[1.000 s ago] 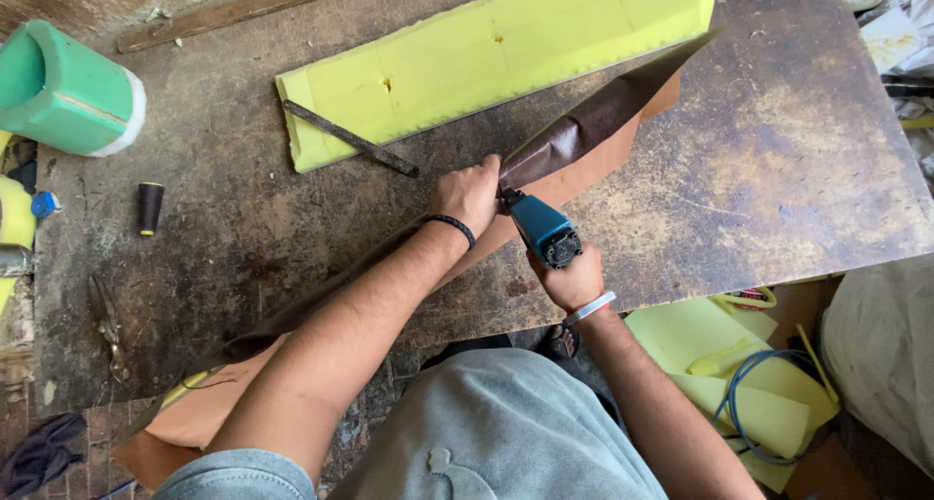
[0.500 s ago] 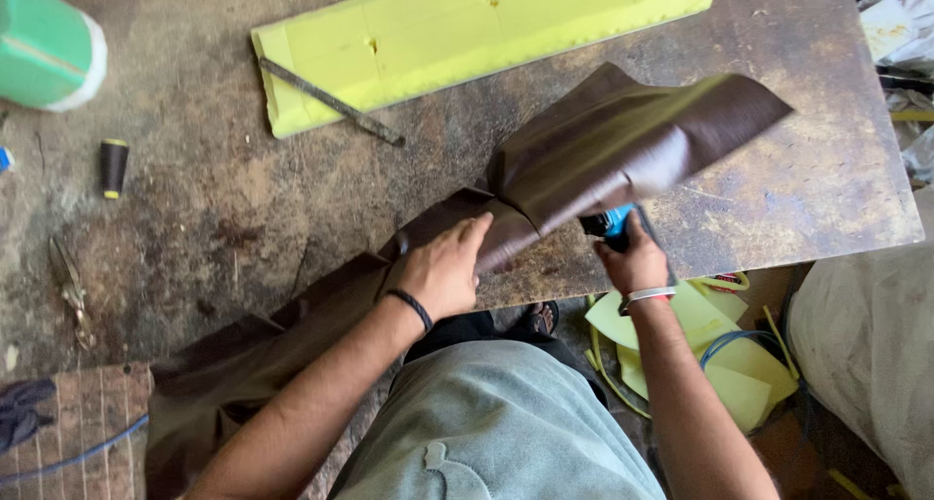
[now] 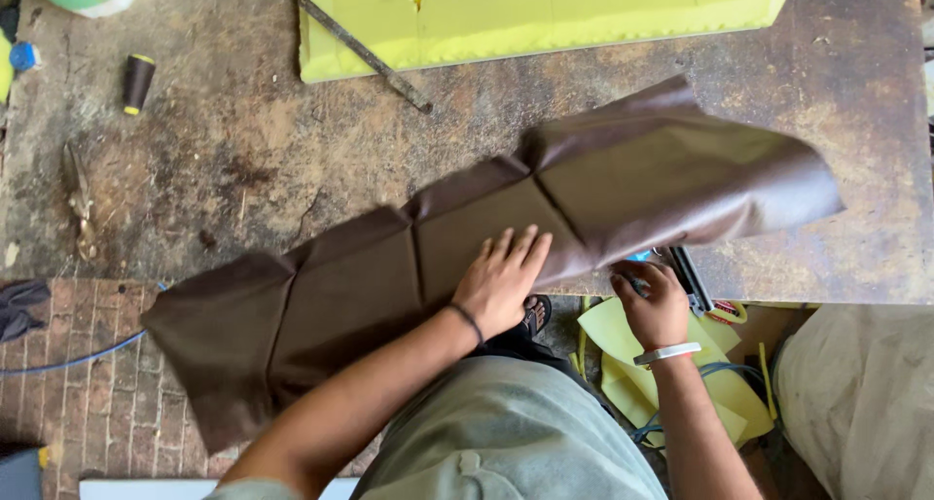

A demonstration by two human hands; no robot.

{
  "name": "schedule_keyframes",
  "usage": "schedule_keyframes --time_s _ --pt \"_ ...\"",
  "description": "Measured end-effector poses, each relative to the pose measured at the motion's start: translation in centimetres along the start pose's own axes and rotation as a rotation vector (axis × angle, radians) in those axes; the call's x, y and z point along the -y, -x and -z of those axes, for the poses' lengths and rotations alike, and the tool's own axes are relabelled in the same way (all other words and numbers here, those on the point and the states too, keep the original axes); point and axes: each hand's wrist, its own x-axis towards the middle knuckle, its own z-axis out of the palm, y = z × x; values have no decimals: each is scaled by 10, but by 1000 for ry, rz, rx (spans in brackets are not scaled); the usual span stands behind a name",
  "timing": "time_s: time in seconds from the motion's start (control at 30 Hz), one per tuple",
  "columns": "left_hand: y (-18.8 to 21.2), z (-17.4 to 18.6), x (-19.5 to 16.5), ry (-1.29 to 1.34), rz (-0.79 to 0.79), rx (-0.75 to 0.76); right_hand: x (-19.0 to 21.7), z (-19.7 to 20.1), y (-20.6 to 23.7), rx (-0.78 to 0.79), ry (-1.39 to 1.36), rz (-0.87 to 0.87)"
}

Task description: The person threads a needle with brown thread, cuts the thread with scissors, and then uses a pneumatic staple gun to attach brown fabric to a yellow foam cushion on a wooden workbench.

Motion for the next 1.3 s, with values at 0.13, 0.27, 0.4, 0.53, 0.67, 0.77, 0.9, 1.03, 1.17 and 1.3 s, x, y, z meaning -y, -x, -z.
schedule_keyframes --time_s 0.13,0.27,0.4,0.53,0.67,0.77,0.9,1.03,1.17,1.3 --pt "-79 -3 -17 3 -16 -56 36 0 4 262 -208 -117" --pt "-153 3 -35 145 -41 -95 64 -27 -3 472 -504 -84" --pt "-167 18 -8 455 -174 -37 80 -40 -19 386 -858 -179" --pt "-80 65 107 496 -13 140 97 -33 -35 284 -909 -116" --pt "59 111 193 571 436 241 128 -35 -59 282 -913 -112" --pt "118 116 206 529 504 164 151 -41 -71 232 -949 -127" --pt "130 111 216 703 521 66 178 -67 -60 189 -1034 -152" --pt "114 105 244 809 357 67 198 -88 -43 259 -1018 -242" --pt "85 97 272 933 19 76 211 -89 -39 145 -1010 -279" --pt "65 89 282 1176 -193 216 233 -104 -14 8 -1108 -211"
